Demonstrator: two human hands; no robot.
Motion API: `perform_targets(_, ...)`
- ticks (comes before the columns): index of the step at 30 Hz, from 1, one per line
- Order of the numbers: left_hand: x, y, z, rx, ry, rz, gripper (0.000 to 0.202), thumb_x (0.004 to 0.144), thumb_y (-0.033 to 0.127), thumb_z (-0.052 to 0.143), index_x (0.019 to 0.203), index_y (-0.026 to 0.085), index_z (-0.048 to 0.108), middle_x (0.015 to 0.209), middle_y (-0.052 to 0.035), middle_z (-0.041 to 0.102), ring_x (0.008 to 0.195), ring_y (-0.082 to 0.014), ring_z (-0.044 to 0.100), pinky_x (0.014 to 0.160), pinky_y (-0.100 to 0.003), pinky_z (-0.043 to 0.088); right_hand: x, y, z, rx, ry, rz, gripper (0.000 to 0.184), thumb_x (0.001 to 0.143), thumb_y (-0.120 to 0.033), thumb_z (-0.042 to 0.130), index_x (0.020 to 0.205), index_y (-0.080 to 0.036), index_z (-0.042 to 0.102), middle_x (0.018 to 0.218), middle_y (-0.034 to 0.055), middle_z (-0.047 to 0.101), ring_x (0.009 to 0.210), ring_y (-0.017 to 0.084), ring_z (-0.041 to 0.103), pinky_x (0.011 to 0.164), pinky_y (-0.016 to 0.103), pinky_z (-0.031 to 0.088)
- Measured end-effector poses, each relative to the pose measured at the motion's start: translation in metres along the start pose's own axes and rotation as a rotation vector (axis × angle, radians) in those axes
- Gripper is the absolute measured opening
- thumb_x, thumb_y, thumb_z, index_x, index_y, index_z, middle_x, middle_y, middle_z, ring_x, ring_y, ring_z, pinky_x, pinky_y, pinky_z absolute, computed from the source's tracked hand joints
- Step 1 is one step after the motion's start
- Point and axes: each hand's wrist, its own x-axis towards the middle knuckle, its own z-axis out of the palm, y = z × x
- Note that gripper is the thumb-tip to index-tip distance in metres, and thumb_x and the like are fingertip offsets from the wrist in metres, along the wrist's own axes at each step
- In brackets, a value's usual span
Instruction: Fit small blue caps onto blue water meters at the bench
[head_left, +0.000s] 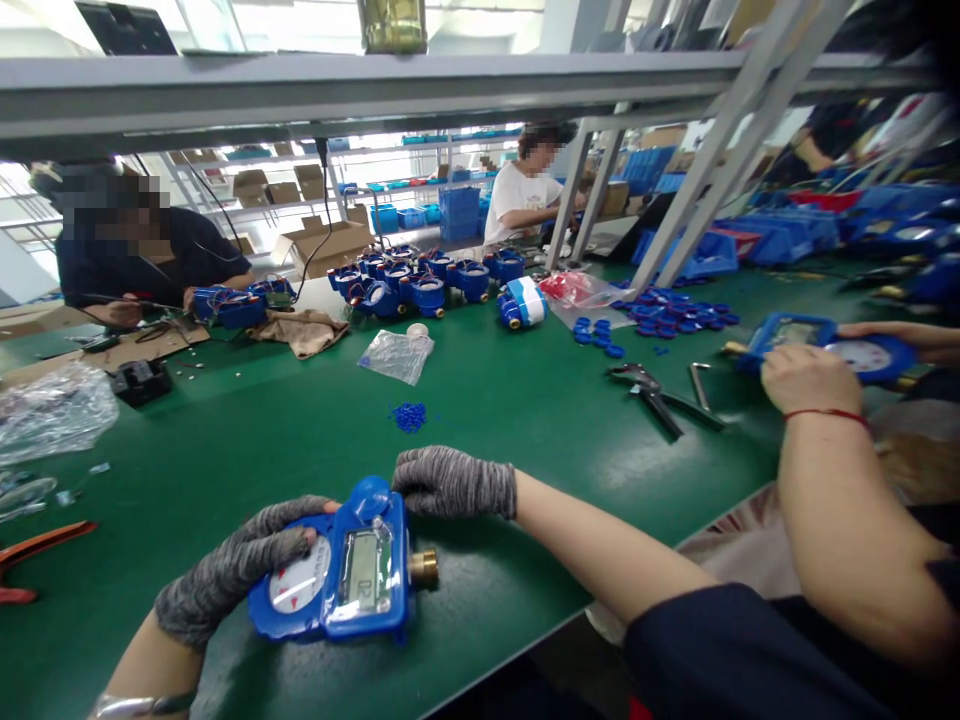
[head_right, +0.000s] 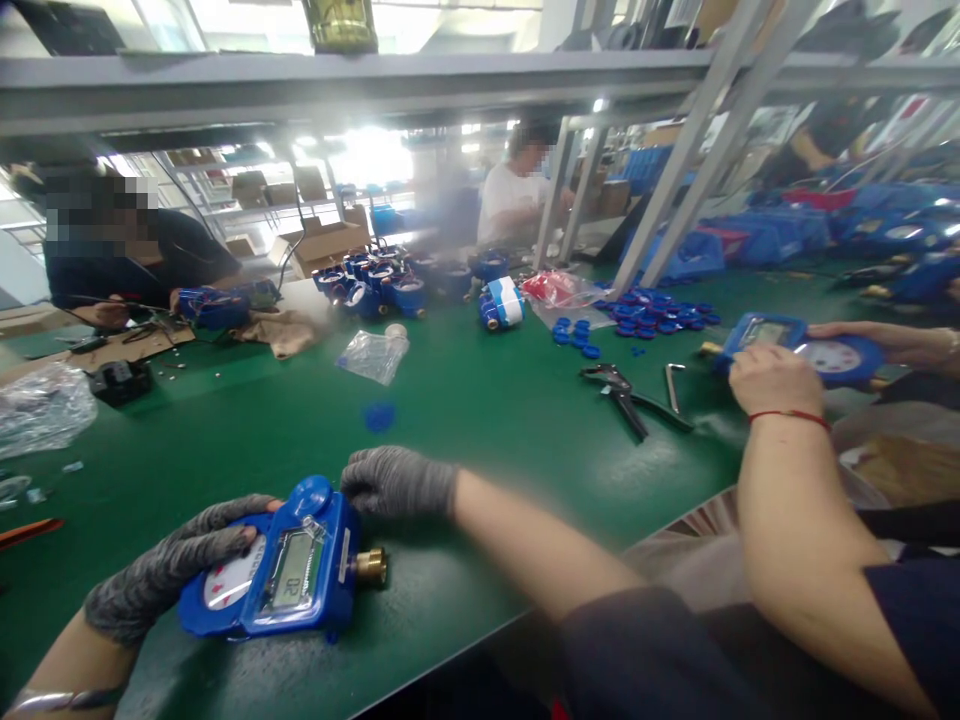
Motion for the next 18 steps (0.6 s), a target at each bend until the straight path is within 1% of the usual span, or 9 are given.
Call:
perform_targets(2, 0.002, 0.001, -0.003, 0.037, -0.008, -0.004, 0.033, 0.082, 0.032, 0.066, 0.114, 0.025, 0.066, 0.124, -0.0065, 0.063, 0.113, -0.0313, 0.058, 0.093, -0.038, 0.050, 0.000, -0.001, -0.003, -0.035, -0.043, -0.029, 0.018, 0.087, -0.025, 0.055, 0.095, -0.014, 0.066, 0.092, 0.0049, 0.059, 0.083, 0.014, 0.054, 0.079, 0.026, 0.046)
perform_targets(5, 0.004, 0.002, -0.003, 0.055, -0.057, -0.042, 0.034, 0.082, 0.032, 0.065, 0.116, 0.023, 0.065, 0.122, -0.0086, 0.064, 0.111, -0.0330, 0.059, 0.092, -0.040, 0.050, -0.006, -0.004, -0.004, -0.105, -0.091, -0.075, 0.017, 0.088, -0.026, 0.055, 0.091, -0.014, 0.066, 0.090, 0.0058, 0.059, 0.085, 0.016, 0.054, 0.082, 0.027, 0.046)
perform_targets(8, 0.005, 0.003, -0.002, 0.039, -0.093, -0.071, 0.035, 0.082, 0.033, 0.065, 0.115, 0.024, 0.065, 0.122, -0.0085, 0.064, 0.111, -0.0342, 0.059, 0.093, -0.042, 0.050, -0.024, -0.010, 0.003, -0.126, -0.033, -0.110, 0.020, 0.089, -0.028, 0.053, 0.096, -0.014, 0.066, 0.096, 0.0084, 0.061, 0.093, 0.018, 0.054, 0.088, 0.030, 0.045)
perform_targets(10, 0.005, 0.003, -0.002, 0.032, -0.095, -0.072, 0.034, 0.081, 0.035, 0.066, 0.114, 0.025, 0.066, 0.122, -0.0079, 0.064, 0.112, -0.0347, 0.059, 0.093, -0.042, 0.050, -0.038, -0.017, 0.011, -0.081, 0.033, -0.081, 0.023, 0.089, -0.027, 0.051, 0.103, -0.015, 0.065, 0.100, 0.0088, 0.062, 0.098, 0.018, 0.055, 0.093, 0.032, 0.044)
perform_targets(12, 0.006, 0.002, -0.002, 0.041, -0.090, -0.077, 0.035, 0.080, 0.037, 0.066, 0.113, 0.026, 0.067, 0.121, -0.0075, 0.065, 0.112, -0.0351, 0.059, 0.093, -0.042, 0.050, -0.048, -0.022, 0.020, 0.023, 0.107, 0.020, 0.025, 0.088, -0.025, 0.051, 0.109, -0.017, 0.064, 0.103, 0.0082, 0.063, 0.099, 0.018, 0.056, 0.094, 0.033, 0.044)
perform_targets(14, 0.006, 0.002, -0.003, 0.067, -0.078, -0.082, 0.037, 0.078, 0.039, 0.068, 0.113, 0.026, 0.067, 0.122, -0.0072, 0.065, 0.112, -0.0355, 0.059, 0.093, -0.042, 0.051, -0.049, -0.025, 0.028, 0.230, 0.181, 0.206, 0.024, 0.088, -0.025, 0.052, 0.107, -0.017, 0.064, 0.101, 0.0072, 0.065, 0.095, 0.017, 0.058, 0.088, 0.032, 0.047)
perform_targets(16, 0.007, 0.004, -0.004, 0.094, -0.057, -0.077, 0.038, 0.076, 0.041, 0.070, 0.112, 0.027, 0.068, 0.122, -0.0067, 0.065, 0.112, -0.0355, 0.058, 0.093, -0.041, 0.052, -0.042, -0.023, 0.034, 0.564, 0.206, 0.426, 0.022, 0.087, -0.029, 0.054, 0.103, -0.015, 0.063, 0.092, 0.0057, 0.065, 0.082, 0.014, 0.061, 0.075, 0.029, 0.051)
perform_targets(17, 0.007, 0.004, -0.004, 0.102, -0.046, -0.068, 0.038, 0.075, 0.041, 0.070, 0.111, 0.027, 0.069, 0.122, -0.0065, 0.065, 0.113, -0.0355, 0.058, 0.093, -0.041, 0.052, -0.038, -0.020, 0.037, 0.751, 0.179, 0.520, 0.023, 0.086, -0.031, 0.057, 0.102, -0.015, 0.061, 0.086, 0.0045, 0.064, 0.074, 0.013, 0.061, 0.069, 0.027, 0.052)
perform_targets(18, 0.008, 0.004, -0.004, 0.106, -0.039, -0.057, 0.038, 0.075, 0.042, 0.071, 0.110, 0.027, 0.069, 0.122, -0.0064, 0.065, 0.114, -0.0355, 0.058, 0.094, -0.040, 0.052, -0.033, -0.017, 0.039, 0.926, 0.126, 0.588, 0.025, 0.084, -0.032, 0.059, 0.103, -0.015, 0.059, 0.081, 0.0033, 0.064, 0.066, 0.012, 0.061, 0.063, 0.026, 0.052)
